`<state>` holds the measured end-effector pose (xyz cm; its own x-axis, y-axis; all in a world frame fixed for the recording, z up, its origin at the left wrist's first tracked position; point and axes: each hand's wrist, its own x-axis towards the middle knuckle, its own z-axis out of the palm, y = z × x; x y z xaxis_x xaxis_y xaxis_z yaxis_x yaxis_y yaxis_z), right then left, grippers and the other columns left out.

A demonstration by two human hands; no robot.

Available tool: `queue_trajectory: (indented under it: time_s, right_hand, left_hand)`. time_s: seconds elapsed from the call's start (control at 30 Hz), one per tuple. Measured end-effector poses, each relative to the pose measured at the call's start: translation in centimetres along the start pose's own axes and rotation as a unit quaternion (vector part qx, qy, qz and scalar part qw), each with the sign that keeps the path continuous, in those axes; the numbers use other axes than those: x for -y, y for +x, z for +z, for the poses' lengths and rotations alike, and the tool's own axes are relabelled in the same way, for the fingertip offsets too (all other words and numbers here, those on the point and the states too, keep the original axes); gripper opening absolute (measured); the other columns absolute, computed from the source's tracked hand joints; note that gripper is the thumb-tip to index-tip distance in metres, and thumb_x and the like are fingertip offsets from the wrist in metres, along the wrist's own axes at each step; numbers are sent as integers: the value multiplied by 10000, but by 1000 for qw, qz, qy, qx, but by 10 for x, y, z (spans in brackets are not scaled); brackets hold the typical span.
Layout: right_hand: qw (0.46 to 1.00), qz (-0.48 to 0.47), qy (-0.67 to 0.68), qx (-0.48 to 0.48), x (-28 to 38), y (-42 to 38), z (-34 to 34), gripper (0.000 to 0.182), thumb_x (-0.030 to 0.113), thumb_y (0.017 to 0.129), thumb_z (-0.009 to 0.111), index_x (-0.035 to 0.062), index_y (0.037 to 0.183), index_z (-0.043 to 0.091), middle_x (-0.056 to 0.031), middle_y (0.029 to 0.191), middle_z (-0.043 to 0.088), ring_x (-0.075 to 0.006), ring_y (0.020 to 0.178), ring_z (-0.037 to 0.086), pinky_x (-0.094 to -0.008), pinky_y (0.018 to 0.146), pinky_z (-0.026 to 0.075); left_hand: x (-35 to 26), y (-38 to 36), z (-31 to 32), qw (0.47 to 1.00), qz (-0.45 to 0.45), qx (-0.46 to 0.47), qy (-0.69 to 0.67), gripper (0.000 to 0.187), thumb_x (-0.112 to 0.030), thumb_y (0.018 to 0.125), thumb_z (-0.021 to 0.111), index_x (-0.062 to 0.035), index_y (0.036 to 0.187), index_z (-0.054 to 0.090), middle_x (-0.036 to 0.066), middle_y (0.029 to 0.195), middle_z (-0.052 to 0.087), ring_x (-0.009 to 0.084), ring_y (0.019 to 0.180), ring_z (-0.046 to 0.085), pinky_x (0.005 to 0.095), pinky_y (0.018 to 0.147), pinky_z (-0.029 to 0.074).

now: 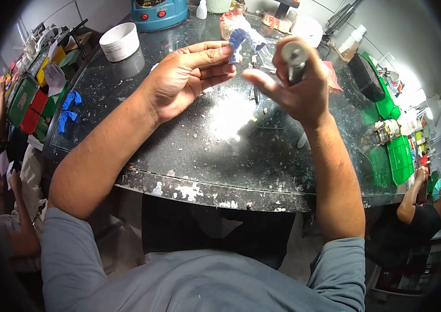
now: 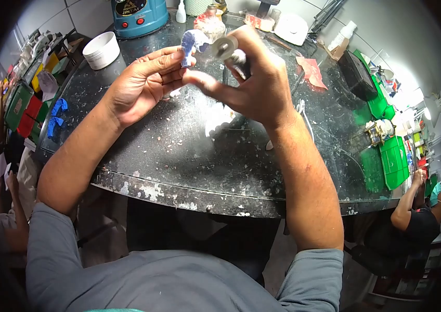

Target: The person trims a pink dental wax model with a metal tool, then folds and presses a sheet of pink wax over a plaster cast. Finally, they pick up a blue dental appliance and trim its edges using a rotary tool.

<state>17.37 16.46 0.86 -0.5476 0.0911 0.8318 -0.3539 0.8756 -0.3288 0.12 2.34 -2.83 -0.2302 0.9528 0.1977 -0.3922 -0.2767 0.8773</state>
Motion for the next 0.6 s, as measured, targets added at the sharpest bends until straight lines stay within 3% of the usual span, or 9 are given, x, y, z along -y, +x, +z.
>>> queue_trajectory:
  time_s: [0.07, 0.1, 0.17, 0.27, 0.5, 0.6]
  right_hand:
    - [989, -12, -59, 137, -7, -1, -8, 424, 258, 650, 912, 60, 890, 623, -38, 744, 644, -117, 683, 633, -269, 604, 525]
    - [989, -10, -61, 137, -10, -3, -3, 438, 317, 639, 908, 68, 869, 630, -60, 713, 633, -175, 616, 610, -305, 581, 514]
    - [985, 7, -109, 134, -26, -10, -1, 452, 375, 647, 893, 79, 877, 641, -68, 673, 624, -195, 573, 601, -314, 550, 495]
    - [979, 55, -131, 149, -16, -6, -3, 465, 413, 650, 881, 80, 873, 645, -72, 632, 601, -196, 543, 592, -318, 532, 485]
    - [980, 34, -135, 145, -11, -5, 0, 426, 407, 676, 865, 88, 855, 647, -55, 597, 578, -179, 511, 558, -306, 508, 463]
    - [979, 80, -130, 135, -12, -7, 0, 431, 397, 692, 858, 104, 957, 685, -27, 571, 551, -138, 502, 510, -291, 508, 448]
  left_hand:
    - [-1, -1, -1, 1000, 8, 5, -12, 350, -213, 963, 591, -17, 1253, 580, 114, 1137, 669, 201, 1036, 653, 343, 1001, 496]
    - [-2, -1, 0, 1000, 8, 6, -11, 350, -213, 963, 591, -17, 1253, 580, 114, 1137, 669, 201, 1036, 653, 343, 1001, 496]
    - [-2, -3, 2, 1000, -3, 19, -20, 350, -208, 959, 595, -24, 1257, 578, 110, 1136, 672, 207, 1044, 651, 361, 1022, 480]
    - [-2, -4, 5, 1000, -7, 18, -9, 331, -204, 951, 606, -29, 1232, 604, 104, 1111, 683, 210, 1043, 655, 368, 1024, 475]
    - [1, -4, 8, 1000, -13, 19, 3, 285, -201, 949, 612, -36, 1180, 641, 93, 1071, 698, 195, 1040, 661, 362, 1005, 484]
    - [1, -3, 7, 1000, -9, 17, 13, 277, -203, 951, 610, -38, 1171, 642, 93, 1076, 698, 189, 1049, 658, 359, 1008, 479]
